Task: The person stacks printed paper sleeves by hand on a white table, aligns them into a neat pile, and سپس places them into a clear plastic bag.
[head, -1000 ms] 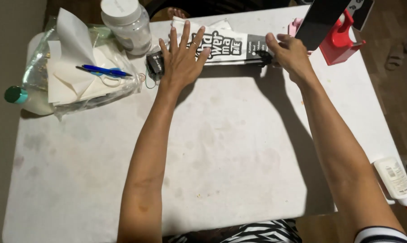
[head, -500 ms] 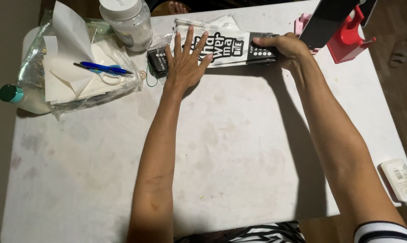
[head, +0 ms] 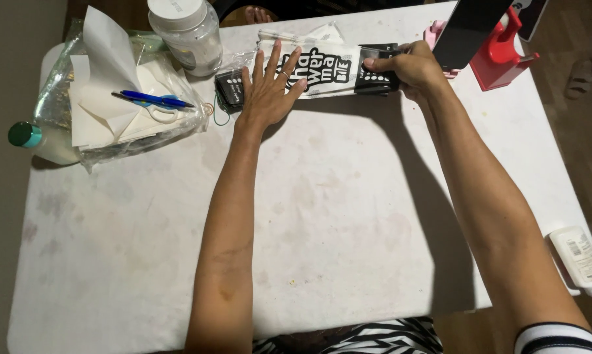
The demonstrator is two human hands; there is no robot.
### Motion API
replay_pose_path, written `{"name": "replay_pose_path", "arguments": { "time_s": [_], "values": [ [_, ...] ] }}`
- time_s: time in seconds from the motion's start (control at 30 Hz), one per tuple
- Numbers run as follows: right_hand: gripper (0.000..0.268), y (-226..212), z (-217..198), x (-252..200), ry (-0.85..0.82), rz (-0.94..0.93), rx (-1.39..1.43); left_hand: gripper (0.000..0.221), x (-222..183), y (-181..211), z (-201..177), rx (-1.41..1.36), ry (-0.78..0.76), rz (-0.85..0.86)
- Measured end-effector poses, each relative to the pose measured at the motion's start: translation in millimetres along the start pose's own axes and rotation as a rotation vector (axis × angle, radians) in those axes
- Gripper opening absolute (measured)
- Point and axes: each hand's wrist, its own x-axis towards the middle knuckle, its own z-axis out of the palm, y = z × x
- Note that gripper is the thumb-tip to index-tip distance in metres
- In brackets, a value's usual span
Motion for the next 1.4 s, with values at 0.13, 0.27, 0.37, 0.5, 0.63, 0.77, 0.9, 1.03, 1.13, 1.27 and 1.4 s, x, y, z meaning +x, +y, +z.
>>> {"name": "replay_pose_path", "arguments": {
  "time_s": [0.13,0.27,0.37,0.5,0.63,0.77,0.9,1.03,1.13,1.27,1.4],
  "values": [
    [0.03,11.9,-12.4,-10.1,-0.011,-0.35,-0.011,0.077,-10.9,-12.4,12.7,-0.038,0.139,0.135],
    [0.047,38.1,-51.5,-72.5,0.02,-0.945,-0.252,0.134,-68.1,-15.3,-3.7,-0.667,0.603,0.275],
    [0.044,88.8,-80.1,-112.7,0.021,-1.119,-0.338,0.125,-127.6,-7.6,-28.5,-0.836,0.616,0.511],
    [0.046,158.4,-94.2,-136.3,-0.288,-1.119,0.137,0.088,-183.3,-21.4,-15.0,-1.279,0.349,0.297],
    [0.039,184.0,-90.1,-171.5,-0.356,-1.069,0.247,0.138,-259.6,46.1,-2.2,-1.085,0.376,0.173],
    [0.061,168.7,-90.0,-203.0,-0.25,-0.869,-0.211,0.102,-270.4,32.6,49.3,-0.959,0.391,0.158],
    [0.089,169.7,-89.8,-201.3,-0.274,-0.807,-0.249,0.107,-265.0,49.1,50.8,-0.949,0.396,0.224],
    [0.101,153.0,-93.5,-210.8,-0.299,-0.839,-0.383,0.115,-270.0,61.4,31.9,-0.947,0.338,0.191],
    [0.126,131.9,-97.2,-221.0,-0.262,-0.836,-0.569,0.109,-263.0,56.9,39.2,-0.941,0.404,0.231],
    [0.134,117.8,-73.7,-240.7,-0.174,-1.158,-0.882,0.1,-265.1,45.6,60.0,-0.9,0.363,0.273],
    [0.144,140.5,-33.2,-237.8,-0.326,-1.086,-1.41,0.104,-262.7,44.0,64.5,-0.983,0.362,0.295]
  ]
}}
